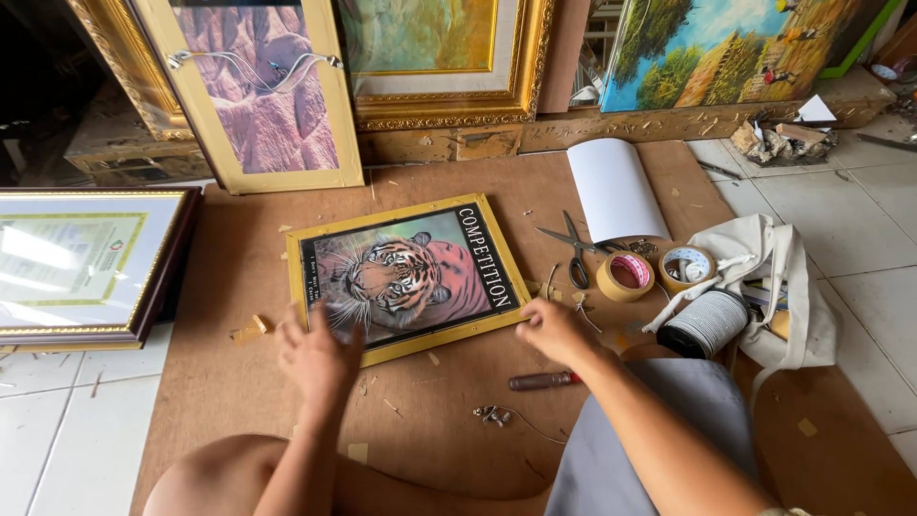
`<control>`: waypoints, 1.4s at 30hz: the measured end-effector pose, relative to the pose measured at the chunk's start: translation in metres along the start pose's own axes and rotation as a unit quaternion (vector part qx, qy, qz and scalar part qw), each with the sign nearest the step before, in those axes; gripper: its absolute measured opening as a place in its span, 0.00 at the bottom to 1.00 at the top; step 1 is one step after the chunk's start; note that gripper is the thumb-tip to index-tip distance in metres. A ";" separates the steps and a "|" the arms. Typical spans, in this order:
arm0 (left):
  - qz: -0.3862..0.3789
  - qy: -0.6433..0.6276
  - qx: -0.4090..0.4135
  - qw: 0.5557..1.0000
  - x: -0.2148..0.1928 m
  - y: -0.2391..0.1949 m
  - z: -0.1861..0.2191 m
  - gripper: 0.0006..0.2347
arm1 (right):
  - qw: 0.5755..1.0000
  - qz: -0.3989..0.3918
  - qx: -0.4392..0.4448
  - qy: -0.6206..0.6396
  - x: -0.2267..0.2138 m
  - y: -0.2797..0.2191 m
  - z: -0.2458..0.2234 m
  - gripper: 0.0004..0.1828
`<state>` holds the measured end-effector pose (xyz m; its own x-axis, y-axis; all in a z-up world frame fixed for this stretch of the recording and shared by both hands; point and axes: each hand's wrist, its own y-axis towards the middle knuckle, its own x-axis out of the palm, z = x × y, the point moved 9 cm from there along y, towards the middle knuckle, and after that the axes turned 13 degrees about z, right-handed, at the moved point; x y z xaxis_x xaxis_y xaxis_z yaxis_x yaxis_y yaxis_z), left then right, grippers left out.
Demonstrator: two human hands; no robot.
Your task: The person secures a metal hanging wire to a framed tiger picture using a screwdriver, then wipes the frame with a cloth and applies masking tape to the edges.
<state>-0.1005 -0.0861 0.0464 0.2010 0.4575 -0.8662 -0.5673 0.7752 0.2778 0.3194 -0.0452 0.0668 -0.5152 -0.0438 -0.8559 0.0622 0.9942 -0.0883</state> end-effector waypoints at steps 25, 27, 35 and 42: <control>-0.004 -0.169 -0.179 0.969 0.044 -0.021 0.003 0.23 | 0.959 0.118 0.167 0.196 -0.090 0.044 0.089 0.07; 0.055 -0.142 -0.043 0.987 0.044 -0.020 0.019 0.23 | 0.938 0.235 0.250 0.049 -0.149 0.026 0.107 0.35; 0.060 -0.103 0.050 0.992 0.030 -0.026 0.041 0.20 | 0.844 0.141 0.394 0.336 -0.093 0.029 0.209 0.13; 0.052 -0.127 0.062 0.989 0.020 -0.034 0.047 0.19 | 0.854 0.443 0.216 0.165 -0.130 0.032 0.229 0.17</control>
<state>-0.0394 -0.0828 0.0394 0.3497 0.6198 -0.7025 -0.4960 0.7587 0.4224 0.5841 -0.0299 0.0590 -0.3115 0.8079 -0.5003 0.8259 0.4906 0.2779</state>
